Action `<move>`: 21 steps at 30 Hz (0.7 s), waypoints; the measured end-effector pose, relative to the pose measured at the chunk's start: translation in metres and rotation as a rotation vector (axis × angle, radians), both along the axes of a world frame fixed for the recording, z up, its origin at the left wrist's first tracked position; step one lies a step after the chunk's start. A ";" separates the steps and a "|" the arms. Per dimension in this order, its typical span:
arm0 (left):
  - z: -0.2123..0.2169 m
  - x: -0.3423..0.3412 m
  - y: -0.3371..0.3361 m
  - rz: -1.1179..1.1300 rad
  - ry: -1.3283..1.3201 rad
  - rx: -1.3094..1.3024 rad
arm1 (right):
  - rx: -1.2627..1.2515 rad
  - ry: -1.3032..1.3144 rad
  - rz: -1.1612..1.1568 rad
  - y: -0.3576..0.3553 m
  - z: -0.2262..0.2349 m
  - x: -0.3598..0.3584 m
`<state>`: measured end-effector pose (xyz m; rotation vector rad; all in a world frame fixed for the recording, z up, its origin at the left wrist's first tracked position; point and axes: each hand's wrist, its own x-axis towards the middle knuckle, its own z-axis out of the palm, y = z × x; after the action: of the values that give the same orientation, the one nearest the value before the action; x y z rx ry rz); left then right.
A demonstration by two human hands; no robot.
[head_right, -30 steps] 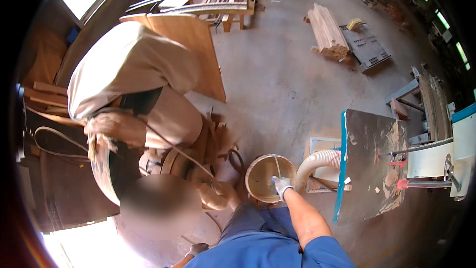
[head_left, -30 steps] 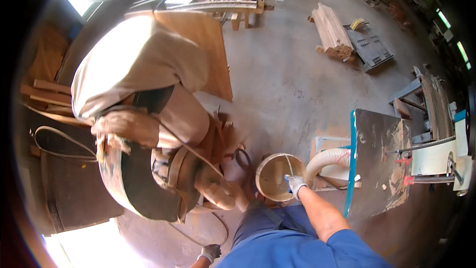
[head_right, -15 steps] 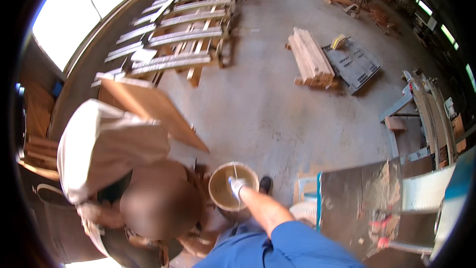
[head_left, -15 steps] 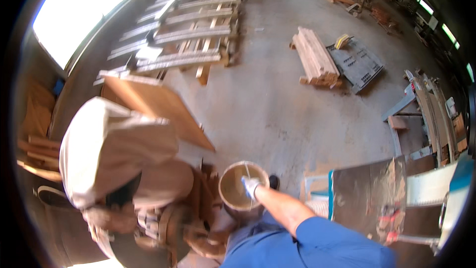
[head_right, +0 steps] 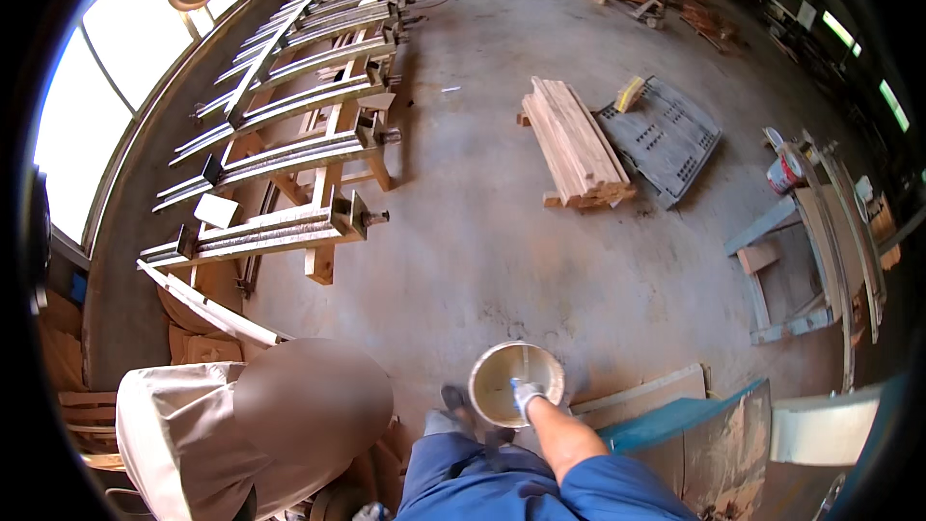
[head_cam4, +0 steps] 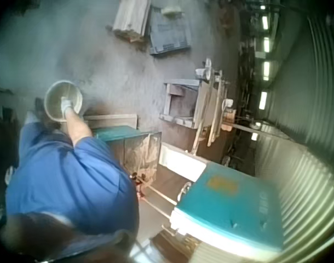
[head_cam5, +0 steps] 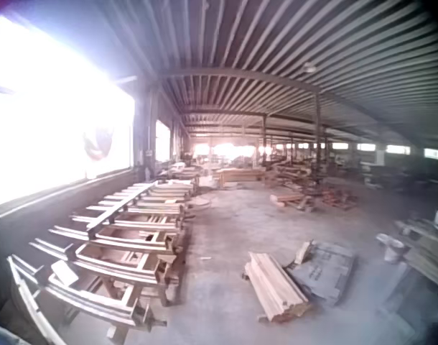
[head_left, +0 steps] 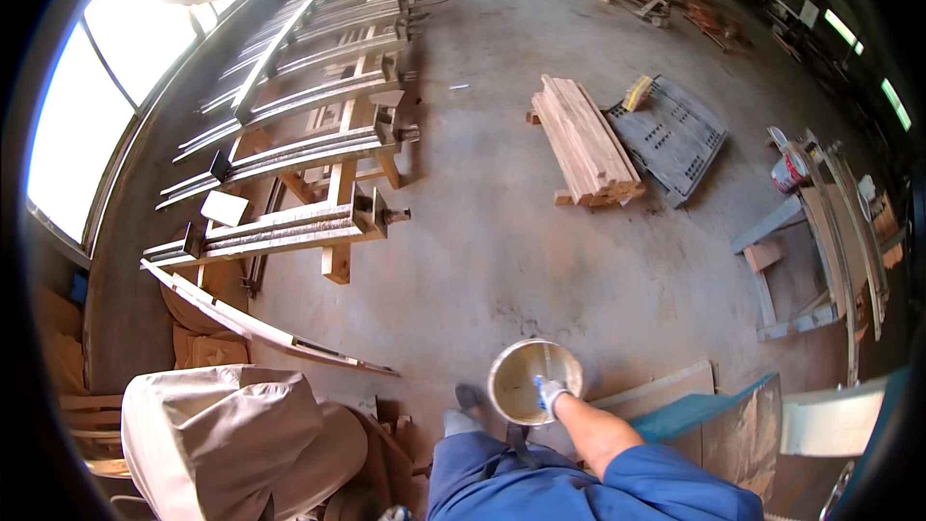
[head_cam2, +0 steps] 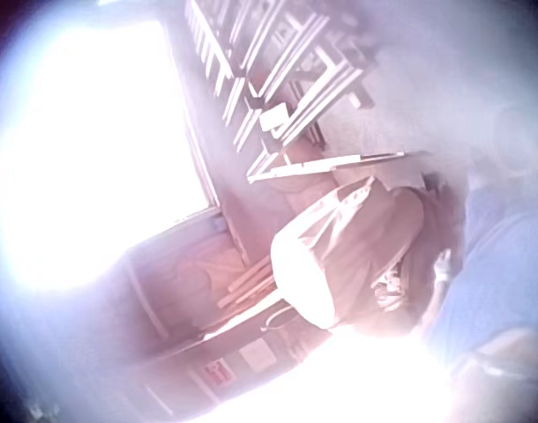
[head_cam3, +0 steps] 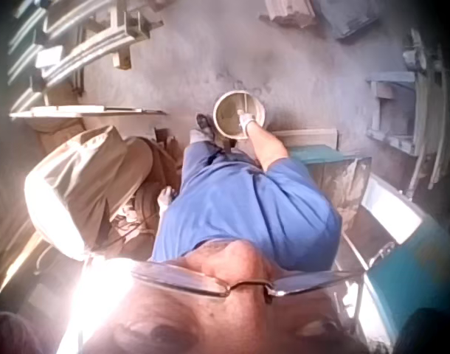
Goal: The person walks through a workshop carrying a bucket and a small container. They pour a liquid from a bottle into the bucket, then walk to a workbench and pick up a scoop. Finally, they sit on the floor and scoop a white powder from a large bucket into the small container.
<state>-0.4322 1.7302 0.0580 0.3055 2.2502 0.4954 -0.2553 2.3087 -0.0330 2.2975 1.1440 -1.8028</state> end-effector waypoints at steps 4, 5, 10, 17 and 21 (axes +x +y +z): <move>0.080 -0.105 0.222 0.231 0.101 0.271 | 0.002 0.002 -0.128 0.076 0.008 0.044; 0.119 -0.130 0.292 0.222 0.077 0.408 | -0.020 -0.022 -0.210 0.096 0.015 0.054; 0.176 -0.221 0.516 -0.004 -0.094 0.817 | 0.055 -0.046 -0.412 0.186 0.076 0.062; 0.245 -0.287 0.765 -0.589 0.052 0.835 | -0.012 -0.108 -0.709 0.315 0.102 0.110; 0.188 -0.310 0.851 -0.278 -0.058 0.851 | -0.051 -0.084 -0.809 0.394 0.068 0.103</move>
<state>-0.7421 2.5811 0.2460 0.9955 1.7860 1.2674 -0.1520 2.7026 0.0354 3.0149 0.1162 -1.8234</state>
